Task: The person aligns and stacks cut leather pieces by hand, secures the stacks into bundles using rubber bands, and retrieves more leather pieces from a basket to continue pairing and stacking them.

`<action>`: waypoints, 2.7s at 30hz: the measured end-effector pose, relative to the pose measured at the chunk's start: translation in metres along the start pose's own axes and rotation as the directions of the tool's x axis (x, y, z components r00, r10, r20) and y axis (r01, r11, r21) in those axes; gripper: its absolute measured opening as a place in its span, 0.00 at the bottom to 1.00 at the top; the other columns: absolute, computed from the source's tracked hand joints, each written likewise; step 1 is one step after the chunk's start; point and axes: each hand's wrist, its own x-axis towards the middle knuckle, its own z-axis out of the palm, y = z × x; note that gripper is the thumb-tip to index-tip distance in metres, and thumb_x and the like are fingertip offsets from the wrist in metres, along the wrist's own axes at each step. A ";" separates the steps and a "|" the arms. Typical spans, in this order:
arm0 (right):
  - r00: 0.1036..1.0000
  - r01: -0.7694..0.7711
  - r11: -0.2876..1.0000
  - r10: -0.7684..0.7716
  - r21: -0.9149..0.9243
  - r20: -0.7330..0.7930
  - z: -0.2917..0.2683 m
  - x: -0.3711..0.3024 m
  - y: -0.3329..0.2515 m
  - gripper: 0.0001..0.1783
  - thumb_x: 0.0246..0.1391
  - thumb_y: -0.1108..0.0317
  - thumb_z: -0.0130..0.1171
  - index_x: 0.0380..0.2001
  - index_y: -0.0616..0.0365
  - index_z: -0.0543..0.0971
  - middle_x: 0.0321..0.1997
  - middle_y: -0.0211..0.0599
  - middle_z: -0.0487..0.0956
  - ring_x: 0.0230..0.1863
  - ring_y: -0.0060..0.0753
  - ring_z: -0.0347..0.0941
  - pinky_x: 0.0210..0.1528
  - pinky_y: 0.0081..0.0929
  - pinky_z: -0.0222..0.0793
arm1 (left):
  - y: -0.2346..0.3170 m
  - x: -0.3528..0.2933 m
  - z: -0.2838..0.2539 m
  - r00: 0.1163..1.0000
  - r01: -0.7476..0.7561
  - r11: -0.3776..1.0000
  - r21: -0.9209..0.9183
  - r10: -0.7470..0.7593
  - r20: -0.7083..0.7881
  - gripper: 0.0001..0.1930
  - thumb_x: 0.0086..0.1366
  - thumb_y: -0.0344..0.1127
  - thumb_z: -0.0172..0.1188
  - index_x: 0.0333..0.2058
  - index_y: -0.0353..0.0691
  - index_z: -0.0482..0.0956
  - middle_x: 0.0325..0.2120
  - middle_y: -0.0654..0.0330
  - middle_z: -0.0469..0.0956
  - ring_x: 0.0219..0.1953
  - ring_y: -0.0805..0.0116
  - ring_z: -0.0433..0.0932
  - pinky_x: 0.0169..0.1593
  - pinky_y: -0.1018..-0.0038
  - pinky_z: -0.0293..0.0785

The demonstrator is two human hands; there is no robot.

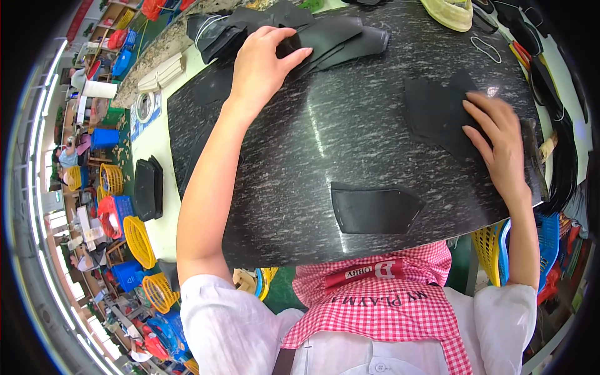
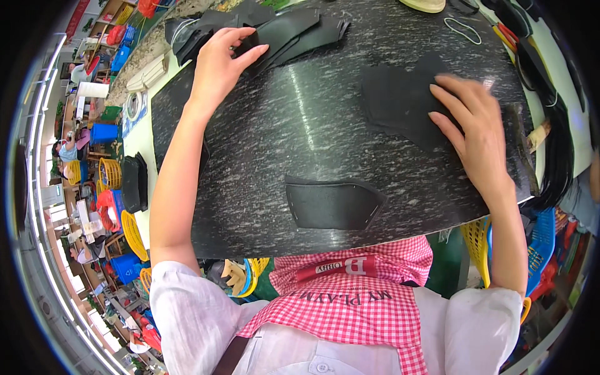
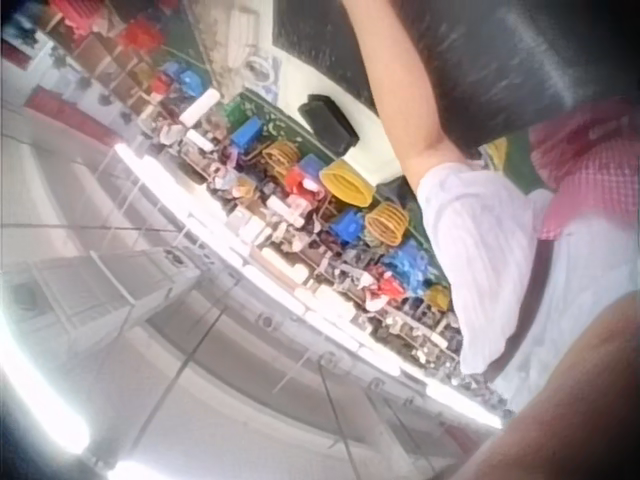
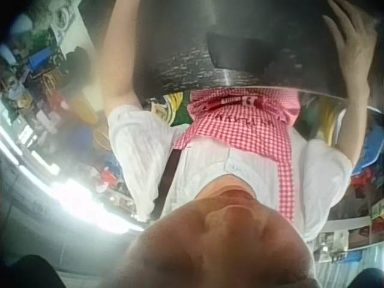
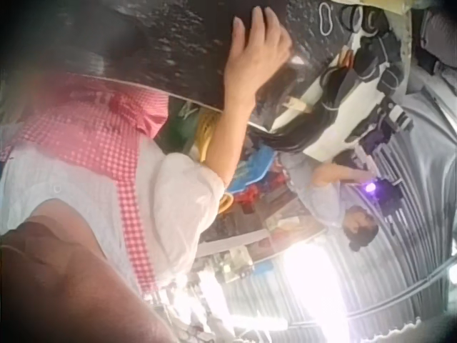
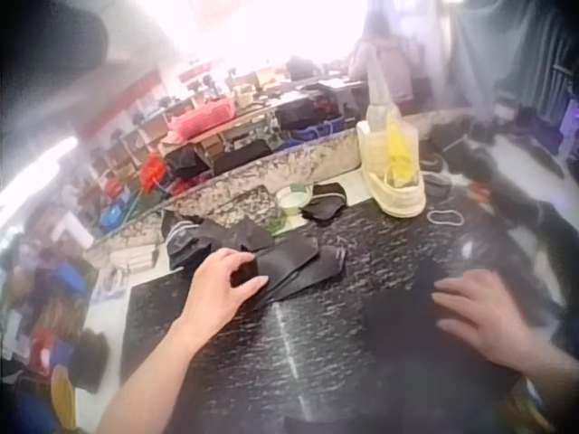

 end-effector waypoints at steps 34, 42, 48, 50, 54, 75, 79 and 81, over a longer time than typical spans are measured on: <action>0.953 -0.303 0.703 0.205 0.644 0.224 0.014 -0.056 -0.098 0.09 0.45 0.81 0.62 0.33 0.60 0.79 0.20 0.32 0.73 0.15 0.23 0.68 0.18 0.22 0.62 | 0.121 -0.151 -0.049 0.790 0.578 0.532 -0.619 -0.175 0.588 0.13 0.59 0.27 0.63 0.43 0.38 0.73 0.29 0.60 0.81 0.21 0.81 0.78 0.21 0.85 0.69; 0.959 -0.278 0.720 0.166 0.636 0.231 0.016 -0.052 -0.094 0.10 0.44 0.81 0.62 0.32 0.60 0.78 0.20 0.34 0.73 0.16 0.27 0.69 0.19 0.24 0.64 | 0.125 -0.151 -0.046 0.832 0.507 0.596 -0.623 -0.150 0.534 0.12 0.58 0.27 0.64 0.40 0.38 0.74 0.28 0.61 0.82 0.19 0.82 0.76 0.20 0.84 0.68; 0.982 -0.089 0.862 -0.008 0.499 0.187 0.009 -0.043 -0.079 0.10 0.41 0.79 0.65 0.30 0.60 0.79 0.23 0.35 0.73 0.20 0.33 0.71 0.21 0.28 0.67 | 0.134 -0.144 -0.052 0.883 0.327 0.792 -0.516 -0.061 0.465 0.10 0.56 0.25 0.63 0.35 0.37 0.73 0.22 0.59 0.75 0.17 0.70 0.75 0.20 0.74 0.70; 0.992 -0.015 0.877 -0.048 0.481 0.120 0.009 -0.041 -0.080 0.09 0.38 0.77 0.65 0.28 0.59 0.79 0.27 0.35 0.74 0.24 0.36 0.73 0.22 0.30 0.67 | 0.133 -0.146 -0.048 0.906 0.253 0.834 -0.490 -0.026 0.423 0.09 0.55 0.25 0.64 0.35 0.38 0.74 0.22 0.60 0.75 0.16 0.74 0.74 0.19 0.77 0.69; 0.929 0.170 0.816 -0.319 0.553 0.186 0.015 -0.041 -0.102 0.14 0.35 0.75 0.62 0.32 0.60 0.78 0.43 0.37 0.75 0.41 0.36 0.73 0.40 0.31 0.70 | 0.128 -0.137 -0.052 0.923 -0.018 0.954 -0.300 0.131 0.361 0.08 0.52 0.27 0.66 0.30 0.39 0.76 0.19 0.61 0.73 0.15 0.69 0.72 0.21 0.74 0.69; 0.984 0.141 0.923 -0.092 0.359 -0.150 -0.018 -0.011 -0.074 0.12 0.47 0.74 0.58 0.37 0.62 0.80 0.41 0.41 0.79 0.41 0.37 0.76 0.40 0.30 0.72 | -0.001 -0.016 0.009 0.966 -0.169 0.976 0.138 0.192 -0.172 0.21 0.55 0.39 0.67 0.45 0.36 0.77 0.43 0.55 0.76 0.45 0.56 0.75 0.49 0.67 0.72; 0.947 0.268 0.843 -0.319 0.466 0.032 0.035 -0.046 -0.124 0.17 0.43 0.68 0.64 0.38 0.63 0.79 0.46 0.35 0.75 0.37 0.35 0.73 0.39 0.31 0.69 | 0.001 -0.007 0.009 0.978 -0.168 0.975 0.144 0.183 -0.098 0.20 0.56 0.38 0.66 0.47 0.37 0.77 0.44 0.56 0.76 0.47 0.56 0.74 0.50 0.67 0.71; 0.954 0.218 0.825 -0.292 0.522 0.063 0.027 -0.048 -0.122 0.18 0.44 0.66 0.66 0.39 0.61 0.79 0.47 0.37 0.76 0.38 0.37 0.74 0.40 0.32 0.70 | 0.005 -0.002 0.006 0.977 -0.150 0.982 0.110 0.165 -0.133 0.19 0.55 0.35 0.66 0.46 0.38 0.78 0.42 0.57 0.76 0.44 0.58 0.74 0.49 0.68 0.71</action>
